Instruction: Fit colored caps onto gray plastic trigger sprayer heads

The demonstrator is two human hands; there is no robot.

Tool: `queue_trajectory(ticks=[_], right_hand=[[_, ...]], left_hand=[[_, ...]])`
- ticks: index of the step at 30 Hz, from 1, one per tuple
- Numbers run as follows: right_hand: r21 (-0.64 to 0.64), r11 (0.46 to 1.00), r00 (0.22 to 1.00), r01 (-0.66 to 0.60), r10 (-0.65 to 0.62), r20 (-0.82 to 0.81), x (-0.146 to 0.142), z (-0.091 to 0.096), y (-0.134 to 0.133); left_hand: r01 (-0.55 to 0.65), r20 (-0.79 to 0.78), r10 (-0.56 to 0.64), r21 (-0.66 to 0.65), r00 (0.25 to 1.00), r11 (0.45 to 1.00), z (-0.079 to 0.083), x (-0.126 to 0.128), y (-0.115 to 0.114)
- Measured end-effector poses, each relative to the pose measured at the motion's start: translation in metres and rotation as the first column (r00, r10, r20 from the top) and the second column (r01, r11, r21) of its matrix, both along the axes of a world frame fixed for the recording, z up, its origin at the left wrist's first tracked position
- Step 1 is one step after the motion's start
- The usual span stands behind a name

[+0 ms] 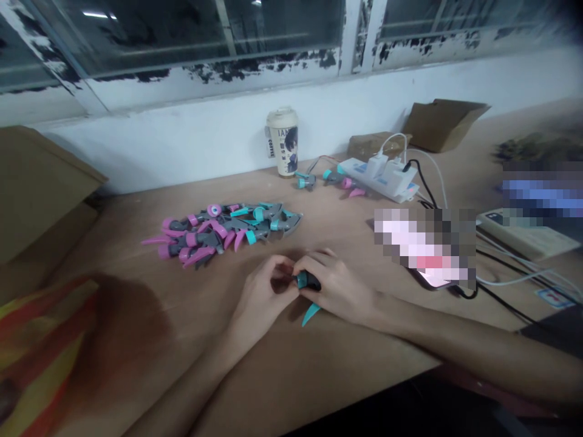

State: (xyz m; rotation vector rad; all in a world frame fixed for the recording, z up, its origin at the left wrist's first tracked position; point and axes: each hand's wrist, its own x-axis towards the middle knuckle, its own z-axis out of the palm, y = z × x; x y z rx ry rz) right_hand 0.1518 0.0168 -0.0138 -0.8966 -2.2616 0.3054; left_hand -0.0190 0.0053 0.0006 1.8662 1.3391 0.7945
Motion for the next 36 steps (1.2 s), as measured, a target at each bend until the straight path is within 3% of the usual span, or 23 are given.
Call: queue_trajectory(ticks=[3, 8, 12, 15, 18, 21, 26, 29, 36], right_hand=[[0.008, 0.999, 0.999, 0.041, -0.041, 0.009, -0.001, 0.000, -0.003], [-0.016, 0.997, 0.997, 0.071, -0.071, -0.002, -0.002, 0.001, -0.005], [-0.049, 0.994, 0.995, 0.096, -0.097, -0.010, -0.003, 0.003, -0.005], [-0.095, 0.983, 0.985, 0.155, -0.162, -0.065, -0.002, 0.005, -0.005], [-0.186, 0.968, 0.967, 0.170, -0.201, -0.158, 0.002, 0.005, -0.003], [-0.306, 0.946, 0.947, 0.102, -0.187, -0.261, 0.006, 0.004, -0.002], [-0.374, 0.927, 0.911, -0.022, -0.135, -0.390, 0.006, 0.002, -0.002], [-0.387, 0.921, 0.900, -0.049, -0.128, -0.418, 0.004, 0.000, -0.003], [-0.416, 0.906, 0.882, -0.084, -0.127, -0.454, 0.002, -0.008, -0.003]], left_hand=[[-0.067, -0.094, 0.076, 0.101, 0.993, 0.993, 0.003, 0.003, -0.005], [-0.047, -0.344, 0.131, 0.241, 0.930, 0.969, 0.008, 0.009, -0.016], [-0.063, -0.405, 0.201, 0.330, 0.892, 0.942, 0.007, 0.008, -0.016], [-0.158, -0.319, 0.282, 0.362, 0.905, 0.919, 0.005, -0.003, -0.005], [-0.252, -0.028, 0.259, 0.152, 0.965, 0.956, 0.010, -0.014, 0.008], [-0.160, 0.220, 0.182, -0.114, 0.958, 0.980, 0.020, -0.016, 0.012], [-0.006, 0.254, 0.059, -0.204, 0.966, 0.979, 0.026, -0.008, 0.006], [-0.023, 0.224, 0.065, -0.184, 0.973, 0.983, 0.019, -0.007, 0.003], [-0.092, 0.080, 0.080, 0.158, 0.994, 0.983, 0.003, -0.005, -0.005]])
